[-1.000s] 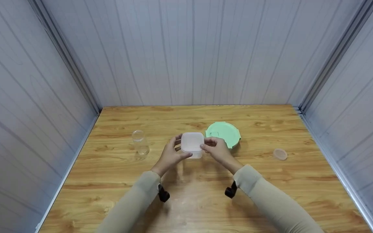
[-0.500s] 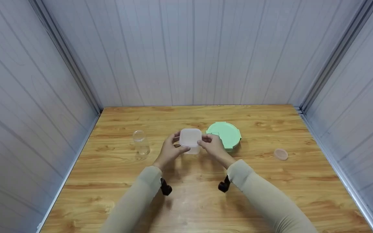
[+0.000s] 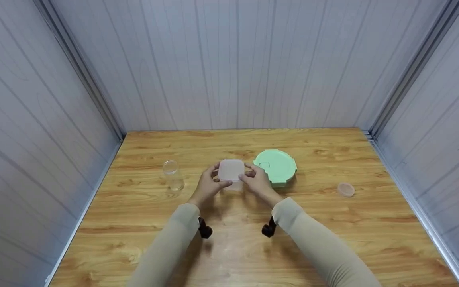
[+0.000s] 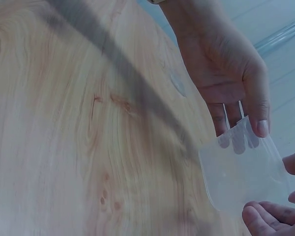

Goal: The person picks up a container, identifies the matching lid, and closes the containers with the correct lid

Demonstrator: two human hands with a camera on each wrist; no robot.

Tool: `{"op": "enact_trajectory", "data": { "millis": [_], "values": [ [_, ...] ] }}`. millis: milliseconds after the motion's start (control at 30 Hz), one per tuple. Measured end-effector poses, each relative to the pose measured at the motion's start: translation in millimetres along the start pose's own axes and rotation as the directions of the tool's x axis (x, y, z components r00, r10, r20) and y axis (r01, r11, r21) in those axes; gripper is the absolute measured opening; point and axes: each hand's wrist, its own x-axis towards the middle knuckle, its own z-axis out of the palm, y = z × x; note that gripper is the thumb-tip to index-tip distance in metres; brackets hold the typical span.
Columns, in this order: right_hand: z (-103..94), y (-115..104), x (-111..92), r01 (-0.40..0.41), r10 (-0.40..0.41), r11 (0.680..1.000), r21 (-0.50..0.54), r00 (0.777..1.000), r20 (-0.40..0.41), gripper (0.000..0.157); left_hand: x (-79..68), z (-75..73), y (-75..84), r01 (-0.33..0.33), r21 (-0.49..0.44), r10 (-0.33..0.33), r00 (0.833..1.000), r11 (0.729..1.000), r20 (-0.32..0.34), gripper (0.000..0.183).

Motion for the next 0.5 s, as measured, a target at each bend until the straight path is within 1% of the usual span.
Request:
{"op": "enact_trajectory", "data": {
  "millis": [200, 400, 500],
  "values": [
    [2.1, 1.7, 1.7, 0.012, -0.011, 1.0, -0.008, 0.999, 0.035, 0.056, 3.4, -0.1, -2.3, 0.005, 0.01, -0.005, 1.0, 1.0, 0.0, 0.081],
    [4.3, 6.0, 0.4, -0.027, 0.026, 1.0, 0.01, 0.996, 0.087, 0.062, 2.2, -0.2, -8.9, 0.053, 0.011, -0.053, 0.999, 0.999, -0.002, 0.082],
    [5.3, 8.3, -0.1, -0.044, 0.041, 0.999, 0.026, 0.994, 0.101, 0.063, 2.1, 0.1, -12.1, 0.057, 0.009, -0.057, 0.998, 0.998, 0.005, 0.083]
  ]
}}
